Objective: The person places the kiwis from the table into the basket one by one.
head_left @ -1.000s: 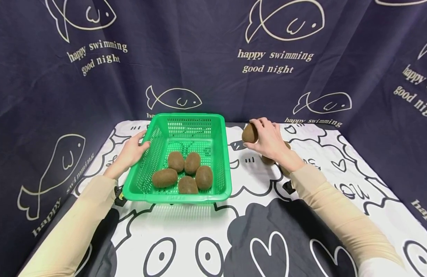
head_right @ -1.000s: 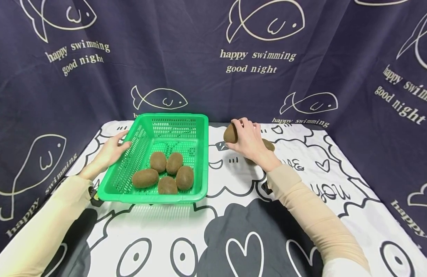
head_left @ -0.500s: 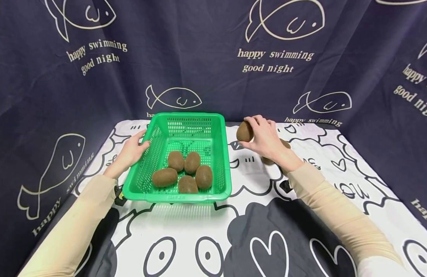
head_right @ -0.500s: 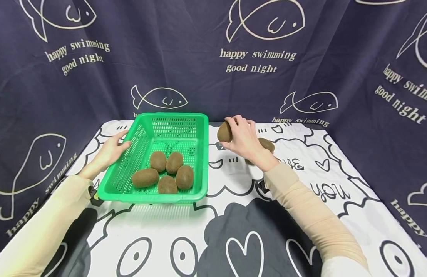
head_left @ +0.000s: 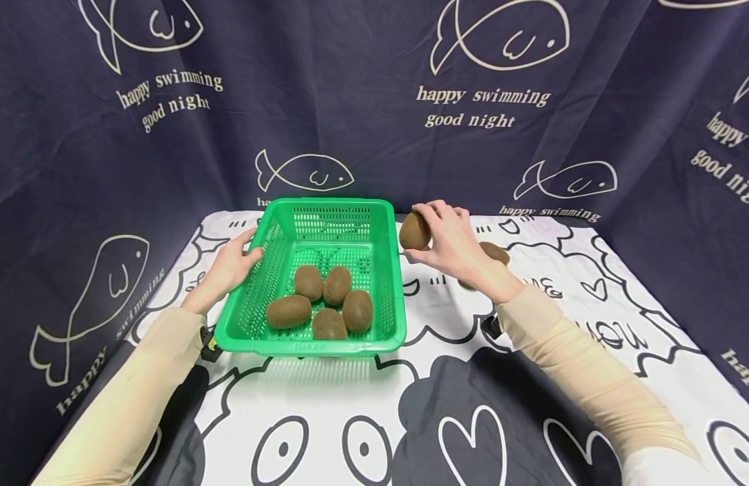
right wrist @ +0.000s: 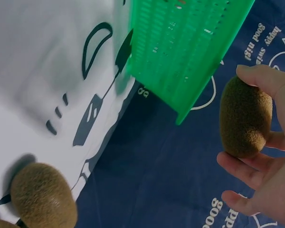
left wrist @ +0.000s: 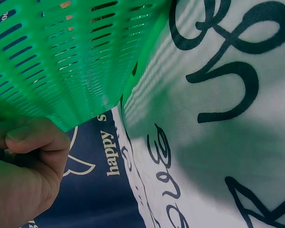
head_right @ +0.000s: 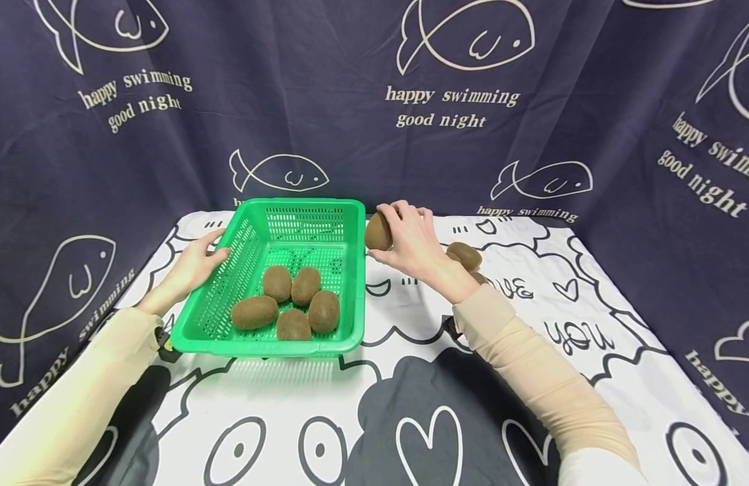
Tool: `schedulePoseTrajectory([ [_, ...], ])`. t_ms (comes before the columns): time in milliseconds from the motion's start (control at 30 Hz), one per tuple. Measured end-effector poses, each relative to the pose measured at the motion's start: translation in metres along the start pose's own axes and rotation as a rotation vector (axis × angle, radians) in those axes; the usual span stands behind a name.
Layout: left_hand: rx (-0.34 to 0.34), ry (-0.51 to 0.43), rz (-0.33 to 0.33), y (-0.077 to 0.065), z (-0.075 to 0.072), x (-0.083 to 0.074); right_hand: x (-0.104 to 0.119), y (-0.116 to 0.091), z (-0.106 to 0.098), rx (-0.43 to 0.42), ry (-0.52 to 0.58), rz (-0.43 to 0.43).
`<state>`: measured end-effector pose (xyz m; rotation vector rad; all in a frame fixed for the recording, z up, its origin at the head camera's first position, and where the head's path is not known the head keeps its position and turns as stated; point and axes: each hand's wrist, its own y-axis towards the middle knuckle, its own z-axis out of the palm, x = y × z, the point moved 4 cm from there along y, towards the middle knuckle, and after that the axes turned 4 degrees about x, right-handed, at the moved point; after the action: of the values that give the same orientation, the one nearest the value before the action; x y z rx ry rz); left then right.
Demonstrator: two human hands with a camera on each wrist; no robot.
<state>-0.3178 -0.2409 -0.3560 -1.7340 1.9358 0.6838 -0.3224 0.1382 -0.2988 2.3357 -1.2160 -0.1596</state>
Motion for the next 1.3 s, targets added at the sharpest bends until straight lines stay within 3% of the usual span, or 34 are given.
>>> schedulePoseTrajectory([
  [633, -0.002, -0.01, 0.01, -0.003, -0.001, -0.003, 0.039, 0.007, 0.009, 0.03, 0.044, -0.117],
  [1300, 0.004, -0.01, -0.006, -0.002, -0.001, -0.003, 0.064, 0.008, 0.026, 0.144, 0.012, -0.184],
])
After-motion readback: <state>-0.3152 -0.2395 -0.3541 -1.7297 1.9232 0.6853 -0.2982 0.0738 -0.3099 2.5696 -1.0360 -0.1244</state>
